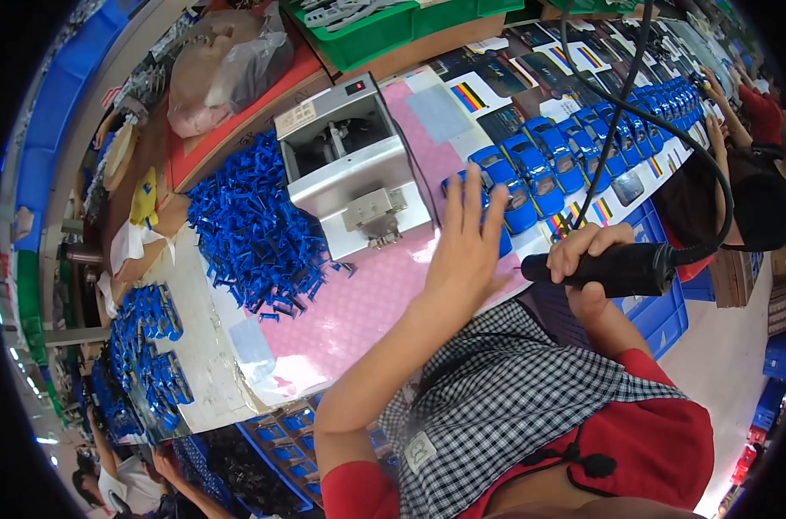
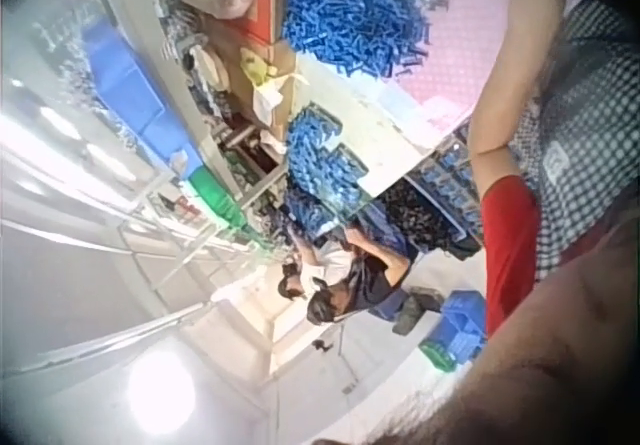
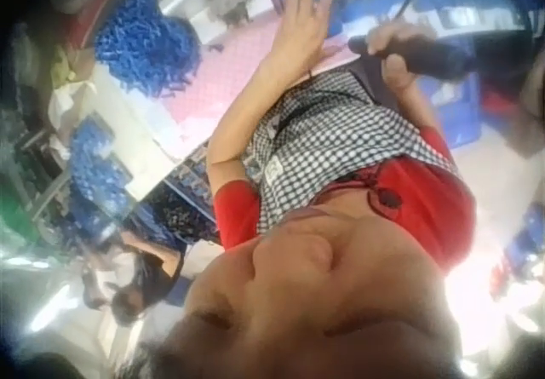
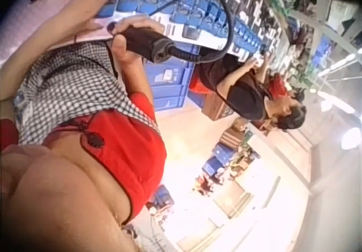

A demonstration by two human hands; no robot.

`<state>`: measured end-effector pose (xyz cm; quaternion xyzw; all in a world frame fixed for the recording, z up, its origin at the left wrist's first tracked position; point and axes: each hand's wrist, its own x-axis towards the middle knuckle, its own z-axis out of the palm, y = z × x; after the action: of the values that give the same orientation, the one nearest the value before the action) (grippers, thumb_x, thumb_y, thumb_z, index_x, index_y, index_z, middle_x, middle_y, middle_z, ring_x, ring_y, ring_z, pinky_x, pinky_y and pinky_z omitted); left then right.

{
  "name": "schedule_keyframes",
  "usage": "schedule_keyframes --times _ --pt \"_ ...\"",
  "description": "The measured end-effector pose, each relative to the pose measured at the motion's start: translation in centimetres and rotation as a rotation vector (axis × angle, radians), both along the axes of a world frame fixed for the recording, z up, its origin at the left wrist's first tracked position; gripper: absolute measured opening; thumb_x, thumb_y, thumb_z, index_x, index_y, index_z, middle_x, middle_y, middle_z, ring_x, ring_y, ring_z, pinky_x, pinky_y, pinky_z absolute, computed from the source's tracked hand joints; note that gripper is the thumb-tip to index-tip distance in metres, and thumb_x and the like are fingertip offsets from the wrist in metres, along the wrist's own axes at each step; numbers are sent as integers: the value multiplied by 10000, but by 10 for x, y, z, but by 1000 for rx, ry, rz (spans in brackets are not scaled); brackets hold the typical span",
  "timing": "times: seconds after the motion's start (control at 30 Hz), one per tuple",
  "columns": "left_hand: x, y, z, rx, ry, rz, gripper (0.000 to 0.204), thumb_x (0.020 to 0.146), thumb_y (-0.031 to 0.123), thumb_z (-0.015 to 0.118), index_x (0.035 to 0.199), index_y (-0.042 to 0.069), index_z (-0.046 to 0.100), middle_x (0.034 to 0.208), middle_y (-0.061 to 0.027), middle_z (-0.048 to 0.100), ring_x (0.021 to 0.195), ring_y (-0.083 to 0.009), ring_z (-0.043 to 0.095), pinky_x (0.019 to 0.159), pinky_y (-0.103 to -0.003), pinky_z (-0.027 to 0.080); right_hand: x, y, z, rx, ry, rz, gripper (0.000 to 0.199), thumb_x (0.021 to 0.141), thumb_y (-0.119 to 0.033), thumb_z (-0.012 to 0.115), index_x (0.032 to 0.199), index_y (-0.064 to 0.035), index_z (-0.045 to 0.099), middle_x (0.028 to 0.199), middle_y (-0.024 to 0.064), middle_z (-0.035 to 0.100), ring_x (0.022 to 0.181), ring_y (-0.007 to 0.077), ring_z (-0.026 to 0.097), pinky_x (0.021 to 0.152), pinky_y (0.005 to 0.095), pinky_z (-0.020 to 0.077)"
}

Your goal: The person attaches small plastic parts to toy car bodies by hand, fastens them inside the car bodies using a handheld power tool, and places the assembled car bodies in a row.

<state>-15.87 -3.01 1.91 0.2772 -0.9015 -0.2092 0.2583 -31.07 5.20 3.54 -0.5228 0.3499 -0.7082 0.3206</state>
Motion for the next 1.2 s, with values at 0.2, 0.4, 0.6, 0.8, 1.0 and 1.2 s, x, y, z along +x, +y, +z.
schedule_keyframes --times 0.2,0.4,0.6,0.8,1.0,1.2 --pt "-12 -18 -10 209 -169 151 987 506 247 820 1291 -20 286 1332 -310 233 1236 -523 217 1026 -523 270 -3 9 -13 -90 -58 -55 507 800 -479 631 966 -118 317 726 48 454 556 130 478 575 282 437" --pt "34 41 35 48 -24 79 999 438 200 842 1286 61 333 1350 -275 238 1238 -491 240 1001 -554 284 -11 4 -10 -85 -77 -72 527 791 -514 623 963 -114 326 721 39 438 552 130 456 562 274 412" --pt "127 61 -6 137 -168 449 1017 454 234 846 1310 73 320 1381 -246 221 1257 -476 227 1015 -556 258 17 1 6 -125 -55 126 568 718 -442 730 972 -109 346 728 57 499 593 172 530 600 314 454" --pt "177 48 -18 18 -42 540 745 629 184 746 1270 33 399 1304 -198 392 1200 -393 353 987 -465 286 63 -21 -9 -205 -84 449 544 706 -265 786 1009 -57 385 785 118 539 662 220 560 639 344 472" --pt "252 25 -26 -199 -182 802 273 726 -65 590 960 61 654 949 -97 550 861 -270 490 747 -335 432 79 -19 -1 -101 4 446 529 726 -341 750 979 -85 363 767 83 513 630 180 533 617 315 467" --pt "243 22 -15 -200 -174 740 201 703 -12 646 897 38 666 903 -88 594 849 -258 530 724 -341 454 81 -23 -1 -44 0 333 540 746 -449 706 951 -110 339 728 47 486 558 139 512 576 291 462"
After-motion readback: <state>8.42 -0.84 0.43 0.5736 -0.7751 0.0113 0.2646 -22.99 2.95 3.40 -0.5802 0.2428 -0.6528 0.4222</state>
